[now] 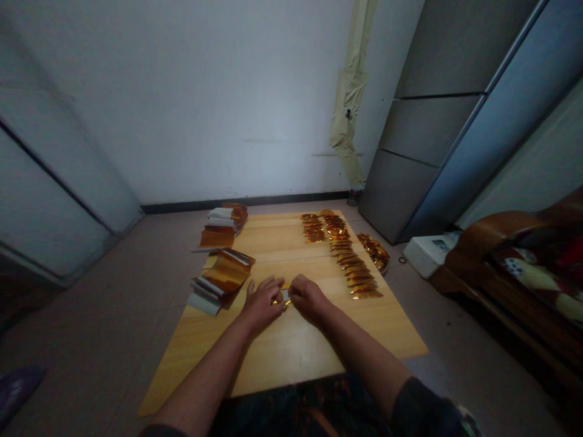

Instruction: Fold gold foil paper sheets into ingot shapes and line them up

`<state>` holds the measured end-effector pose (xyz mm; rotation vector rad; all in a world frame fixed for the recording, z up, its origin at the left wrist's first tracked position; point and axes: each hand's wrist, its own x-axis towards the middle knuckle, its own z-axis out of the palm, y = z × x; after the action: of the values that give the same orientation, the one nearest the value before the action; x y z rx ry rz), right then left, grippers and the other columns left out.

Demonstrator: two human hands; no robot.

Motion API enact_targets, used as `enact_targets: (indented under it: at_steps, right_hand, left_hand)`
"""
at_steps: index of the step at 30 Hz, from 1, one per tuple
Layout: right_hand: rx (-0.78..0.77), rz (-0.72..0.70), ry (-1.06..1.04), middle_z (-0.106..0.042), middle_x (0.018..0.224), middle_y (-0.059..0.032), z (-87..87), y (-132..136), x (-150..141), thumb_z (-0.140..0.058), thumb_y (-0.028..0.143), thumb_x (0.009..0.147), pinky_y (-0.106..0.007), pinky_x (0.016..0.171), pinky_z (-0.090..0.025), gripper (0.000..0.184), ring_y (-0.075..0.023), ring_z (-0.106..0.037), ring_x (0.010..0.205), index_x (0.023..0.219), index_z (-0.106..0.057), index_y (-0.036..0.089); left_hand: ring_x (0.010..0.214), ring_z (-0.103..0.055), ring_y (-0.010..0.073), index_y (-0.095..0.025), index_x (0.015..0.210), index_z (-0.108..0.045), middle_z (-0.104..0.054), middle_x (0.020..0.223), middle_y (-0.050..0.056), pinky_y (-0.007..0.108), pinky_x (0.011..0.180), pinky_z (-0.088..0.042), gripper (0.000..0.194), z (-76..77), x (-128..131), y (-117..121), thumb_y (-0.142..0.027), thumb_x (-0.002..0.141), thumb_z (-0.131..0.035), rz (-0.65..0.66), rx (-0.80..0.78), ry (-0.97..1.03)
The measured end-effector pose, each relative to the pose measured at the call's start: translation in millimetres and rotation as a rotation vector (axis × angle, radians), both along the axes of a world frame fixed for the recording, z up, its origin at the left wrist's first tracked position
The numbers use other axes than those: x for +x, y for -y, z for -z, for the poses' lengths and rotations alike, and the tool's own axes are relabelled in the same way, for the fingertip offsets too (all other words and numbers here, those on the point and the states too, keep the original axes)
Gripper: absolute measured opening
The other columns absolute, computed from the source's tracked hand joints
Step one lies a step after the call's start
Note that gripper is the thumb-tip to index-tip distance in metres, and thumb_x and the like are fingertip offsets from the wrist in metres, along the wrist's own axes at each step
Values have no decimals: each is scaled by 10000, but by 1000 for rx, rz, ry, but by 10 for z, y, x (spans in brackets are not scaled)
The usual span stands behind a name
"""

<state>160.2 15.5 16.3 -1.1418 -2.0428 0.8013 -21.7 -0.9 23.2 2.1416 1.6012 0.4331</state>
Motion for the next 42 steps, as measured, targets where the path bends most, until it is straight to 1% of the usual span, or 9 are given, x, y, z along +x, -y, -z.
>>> enact_targets:
  at_steps: [7,14,19,24,27,31,34,36,42]
  right_hand:
    - [-40,16,-72,-475,823,31,37,48,16,-553,11,635,-218,663,-364,234,-117,-457,739,782,-549,192]
    - [-21,70,-88,-452,787,27,31,9,14,-452,-21,558,-221,666,-359,273,-126,-447,740,719,-505,192]
    - [-22,109,-104,-462,784,27,36,2,9,-452,-13,573,-216,651,-353,252,-121,-454,734,710,-509,190]
    - [-91,58,-92,-435,804,46,23,38,-20,-575,33,578,-199,577,-321,237,-100,-410,661,741,-516,195]
    - [-82,77,-76,-443,803,41,19,10,-8,-548,5,577,-202,599,-340,250,-105,-429,678,739,-522,194]
    - [6,171,-19,-503,792,11,-9,10,38,-490,-15,653,-227,683,-376,221,-131,-489,758,720,-543,189]
    - [64,133,102,-574,785,-6,-57,141,25,-510,19,734,-247,727,-370,190,-146,-506,772,735,-588,193]
    - [87,52,183,-611,785,-8,-88,265,-18,-514,55,786,-257,751,-356,180,-152,-514,776,751,-612,202]
    - [97,132,319,-647,857,-32,-47,425,-130,-496,101,863,-287,763,-312,175,-181,-515,804,895,-628,210]
  left_hand:
    - [1407,-349,273,-232,723,-580,-517,1445,-2,632,1151,-61,80,-28,3,13,-303,744,-611,2,0,4]
    - [1410,-348,271,-230,718,-561,-517,1446,0,632,1151,-61,92,-23,0,12,-298,740,-618,-2,0,19]
    - [1409,-350,267,-234,725,-563,-514,1447,5,640,1149,-54,85,16,-6,0,-297,745,-616,-1,11,10]
    - [1411,-344,269,-234,730,-568,-518,1444,19,636,1150,-57,87,42,-10,-7,-303,750,-617,-1,15,2]
    - [1409,-348,267,-232,723,-557,-522,1441,7,633,1150,-58,94,26,-8,1,-299,753,-615,-2,17,2]
    - [1394,-368,268,-230,734,-554,-525,1439,10,617,1146,-107,99,1,18,25,-307,768,-605,-10,30,-10]
    - [1368,-402,265,-237,777,-567,-539,1426,22,581,1135,-175,106,8,70,52,-339,799,-585,-67,75,-37]
    - [1343,-427,256,-247,802,-576,-552,1411,27,548,1115,-224,116,19,116,75,-361,822,-566,-136,119,-63]
    - [1281,-460,292,-254,835,-597,-552,1406,40,512,1007,-315,147,14,199,136,-362,861,-501,-229,163,-129]
